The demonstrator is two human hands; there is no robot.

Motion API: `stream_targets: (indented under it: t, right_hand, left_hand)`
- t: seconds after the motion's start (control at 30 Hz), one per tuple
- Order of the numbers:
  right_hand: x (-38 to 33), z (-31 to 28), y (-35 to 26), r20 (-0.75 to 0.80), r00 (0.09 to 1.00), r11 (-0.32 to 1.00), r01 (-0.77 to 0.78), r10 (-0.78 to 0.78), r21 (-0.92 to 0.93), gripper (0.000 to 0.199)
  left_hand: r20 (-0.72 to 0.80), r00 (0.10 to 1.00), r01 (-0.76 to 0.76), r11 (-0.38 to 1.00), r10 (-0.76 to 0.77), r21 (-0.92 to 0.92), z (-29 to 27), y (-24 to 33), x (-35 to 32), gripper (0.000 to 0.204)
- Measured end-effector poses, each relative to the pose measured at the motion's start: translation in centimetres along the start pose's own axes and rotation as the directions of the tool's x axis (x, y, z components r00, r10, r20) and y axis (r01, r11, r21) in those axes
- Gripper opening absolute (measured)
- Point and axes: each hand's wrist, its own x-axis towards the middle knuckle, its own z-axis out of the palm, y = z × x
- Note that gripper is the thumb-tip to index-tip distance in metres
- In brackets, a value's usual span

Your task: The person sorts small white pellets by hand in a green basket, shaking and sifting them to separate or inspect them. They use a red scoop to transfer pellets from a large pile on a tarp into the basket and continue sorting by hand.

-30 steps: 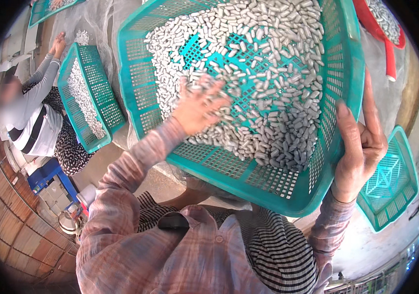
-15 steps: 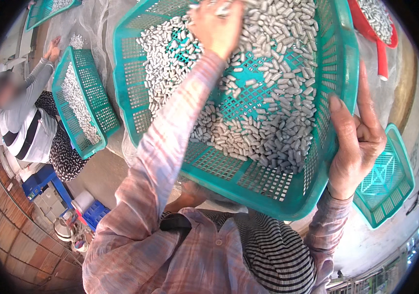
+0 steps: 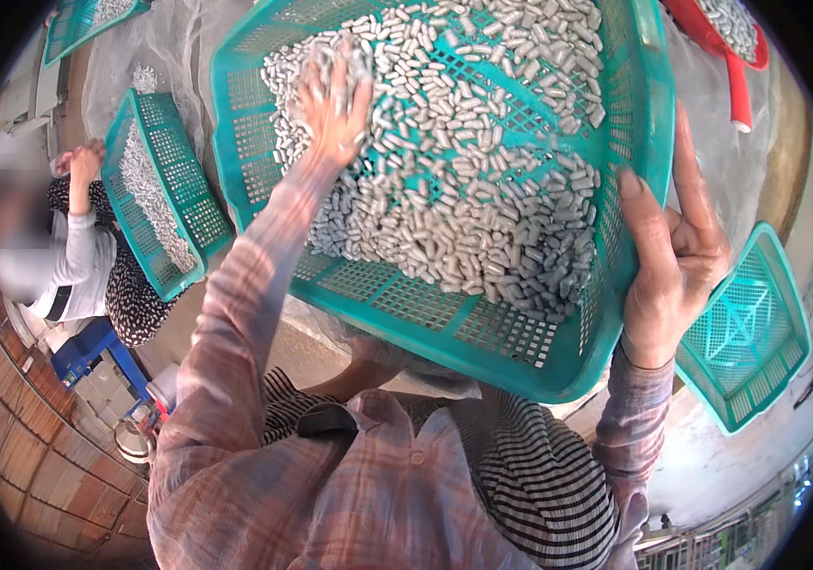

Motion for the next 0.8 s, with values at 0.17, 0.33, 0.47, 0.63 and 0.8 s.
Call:
stream_targets:
  t: [0.17,0.33,0.47,0.63,0.8]
  right_hand:
    - [1.4,1.1,-0.3,-0.003,0.999,0.999,0.04,-0.04,-0.006,0.052]
    - [1.7,-0.4,-1.0,0.068,0.998,0.983,-0.003,0.016,-0.184,0.052]
    - [0.6,2.6,-4.6,0.102,0.995,0.983,0.02,-0.001,-0.185,0.049]
    - [3.1,1.1,-1.6,0.203,0.977,0.914,0.137,-0.061,-0.381,0.047]
    - [0.8,-0.4,1.5,0.079,0.994,0.997,-0.074,0.076,-0.019,0.049]
  left_hand:
    - [0.026,0.999,-0.001,0.627,0.034,-0.779,-9.0,15.6,5.9,0.058]
    - [-0.009,0.835,-0.242,0.352,0.55,-0.904,-13.3,14.3,-3.7,0.055]
    - [0.062,0.753,-0.509,0.64,0.655,-0.575,-8.0,1.4,-6.0,0.05]
    - [0.033,0.998,0.068,0.805,-0.06,-0.589,-1.7,-8.9,-9.2,0.075]
    - [0.022,0.858,0.381,0.606,-0.514,-0.699,-0.3,-3.7,0.6,0.042]
